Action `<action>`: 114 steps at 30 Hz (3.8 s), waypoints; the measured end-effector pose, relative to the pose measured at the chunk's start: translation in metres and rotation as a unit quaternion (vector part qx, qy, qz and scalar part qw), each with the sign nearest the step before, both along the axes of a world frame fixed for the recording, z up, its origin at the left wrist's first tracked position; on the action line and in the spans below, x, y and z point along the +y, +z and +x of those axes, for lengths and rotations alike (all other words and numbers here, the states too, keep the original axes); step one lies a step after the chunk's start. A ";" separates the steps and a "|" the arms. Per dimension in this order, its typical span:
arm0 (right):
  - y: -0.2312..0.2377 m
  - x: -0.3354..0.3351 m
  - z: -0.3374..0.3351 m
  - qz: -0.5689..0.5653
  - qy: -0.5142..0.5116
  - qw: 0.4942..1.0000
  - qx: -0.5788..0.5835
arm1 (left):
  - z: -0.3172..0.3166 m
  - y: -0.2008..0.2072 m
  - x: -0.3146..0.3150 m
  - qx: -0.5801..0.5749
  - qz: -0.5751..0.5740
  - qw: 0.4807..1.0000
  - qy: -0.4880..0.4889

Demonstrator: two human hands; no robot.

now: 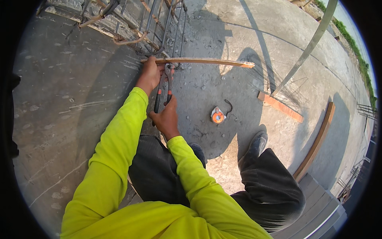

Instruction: The person cuts a wooden plank with a hand saw, then uses pliers to tie wire around a vertical rebar cage. They position the cut wood against the rebar and secure it with wire, repeating the tying process at multiple points along the cage.

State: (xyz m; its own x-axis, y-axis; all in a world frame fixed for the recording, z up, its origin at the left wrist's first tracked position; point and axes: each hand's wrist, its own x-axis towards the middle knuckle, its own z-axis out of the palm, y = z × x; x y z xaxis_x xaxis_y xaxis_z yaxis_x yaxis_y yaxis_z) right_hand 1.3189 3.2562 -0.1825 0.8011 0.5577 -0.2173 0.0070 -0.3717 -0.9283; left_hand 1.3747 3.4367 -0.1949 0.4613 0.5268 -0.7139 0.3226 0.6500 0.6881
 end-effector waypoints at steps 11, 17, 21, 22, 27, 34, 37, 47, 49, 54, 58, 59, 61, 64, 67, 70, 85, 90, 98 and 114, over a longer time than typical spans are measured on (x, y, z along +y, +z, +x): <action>-0.018 -0.040 0.038 0.083 0.099 0.968 0.216 | -0.005 0.012 0.000 0.053 0.022 0.997 -0.045; -0.029 -0.034 0.016 0.139 0.098 0.948 0.270 | -0.006 0.008 0.002 0.105 0.057 0.992 -0.028; -0.035 -0.042 0.029 0.399 0.103 0.623 0.665 | -0.007 0.008 0.003 0.105 0.062 0.992 -0.027; -0.036 -0.043 0.033 0.407 0.109 0.604 0.676 | -0.007 0.009 0.003 0.099 0.067 0.993 -0.024; -0.037 -0.044 0.033 0.308 0.092 0.686 0.653 | -0.010 0.013 0.003 0.068 0.047 0.996 -0.038; -0.018 -0.040 0.023 0.264 0.012 0.795 0.546 | -0.008 0.018 -0.001 0.120 0.094 0.988 -0.033; -0.023 -0.043 0.028 0.247 0.028 0.751 0.612 | -0.007 0.019 0.001 0.101 0.070 0.991 -0.043; -0.084 -0.074 0.033 -0.090 0.081 0.993 0.004 | -0.010 0.010 0.007 0.114 0.072 0.986 -0.095; -0.078 -0.066 0.048 -0.072 0.049 0.994 -0.061 | -0.010 0.010 0.005 0.113 0.073 0.988 -0.081; -0.041 -0.003 0.107 0.156 -0.022 0.970 0.187 | -0.014 0.019 0.002 0.111 0.089 0.983 -0.113; -0.027 0.037 0.131 0.164 0.052 0.973 0.152 | -0.013 0.022 0.002 0.119 0.088 0.982 -0.117; -0.027 0.042 0.131 0.183 0.064 0.966 0.169 | -0.013 0.023 0.002 0.118 0.087 0.983 -0.114; -0.030 0.045 0.127 0.214 0.045 0.950 0.223 | -0.013 0.024 0.001 0.118 0.081 0.983 -0.115; -0.040 0.042 0.116 0.219 0.013 0.929 0.299 | -0.013 0.024 0.001 0.111 0.078 0.985 -0.111; -0.050 0.044 0.109 0.237 -0.027 0.890 0.388 | -0.013 0.022 0.000 0.106 0.073 0.986 -0.103; -0.057 0.055 0.102 0.291 -0.075 0.840 0.452 | -0.013 0.020 0.001 0.110 0.075 0.986 -0.097; -0.050 0.047 0.117 0.385 -0.069 0.699 0.599 | -0.014 0.018 0.002 0.135 0.104 0.982 -0.088; -0.065 -0.001 0.117 0.229 -0.208 0.874 0.375 | -0.014 0.023 -0.001 0.136 0.098 0.981 -0.096; -0.099 -0.012 0.023 0.136 -0.052 0.982 0.121 | -0.014 0.029 -0.002 0.121 0.077 0.985 -0.099; -0.149 -0.045 0.004 -0.305 -0.005 0.952 -0.026 | -0.013 0.025 0.002 0.117 0.074 0.986 -0.090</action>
